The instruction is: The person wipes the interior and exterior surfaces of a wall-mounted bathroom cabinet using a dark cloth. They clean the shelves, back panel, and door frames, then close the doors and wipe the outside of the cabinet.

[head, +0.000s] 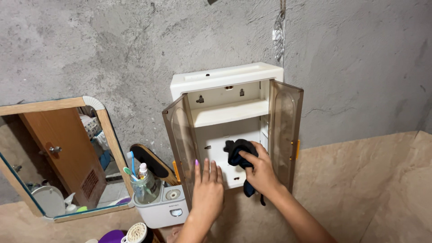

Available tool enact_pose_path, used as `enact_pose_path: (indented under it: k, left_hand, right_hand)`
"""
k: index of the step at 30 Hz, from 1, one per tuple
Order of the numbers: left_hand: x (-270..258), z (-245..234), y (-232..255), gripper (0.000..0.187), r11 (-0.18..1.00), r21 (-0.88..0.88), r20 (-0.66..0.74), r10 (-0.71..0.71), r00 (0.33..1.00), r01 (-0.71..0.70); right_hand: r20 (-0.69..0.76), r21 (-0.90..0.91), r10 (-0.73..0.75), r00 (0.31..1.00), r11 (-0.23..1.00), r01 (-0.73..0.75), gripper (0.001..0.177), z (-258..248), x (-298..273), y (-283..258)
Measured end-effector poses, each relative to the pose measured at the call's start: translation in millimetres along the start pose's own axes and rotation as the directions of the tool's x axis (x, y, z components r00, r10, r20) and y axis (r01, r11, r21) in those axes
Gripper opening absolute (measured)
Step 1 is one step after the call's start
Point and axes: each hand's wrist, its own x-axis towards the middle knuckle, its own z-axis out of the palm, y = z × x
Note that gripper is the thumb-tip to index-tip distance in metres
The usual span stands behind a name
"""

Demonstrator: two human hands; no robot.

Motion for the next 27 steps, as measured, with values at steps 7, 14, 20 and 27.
enact_pose_path:
  k: [7,14,20,27]
  left_hand:
    - [-18.1,27.0,11.5,0.065,0.964,-0.263,-0.108,0.003,0.994,-0.032]
    - [-28.6,55.1,31.8,0.070,0.879,-0.444,-0.250,0.062,0.966,-0.171]
    - [-40.9,93.1,71.4,0.064,0.887,-0.381,-0.482,0.050,0.875,-0.261]
    - [-55.0,154.4,59.2,0.083,0.865,-0.494,-0.182,0.002,0.983,-0.093]
  right_hand:
    - [-0.318,0.002,-0.180,0.931,0.982,0.191,0.037,-30.9,42.0,-51.4]
    - [-0.443,-0.298,-0.368,0.817,0.920,0.253,0.045,-87.9,167.0,-96.7]
    - [-0.256,-0.384,-0.229,0.939,0.916,0.118,0.056,-141.0,250.5,-115.2]
    - [0.412,-0.623,0.238,0.880,0.778,0.081,0.068,-103.9,260.7,-88.3]
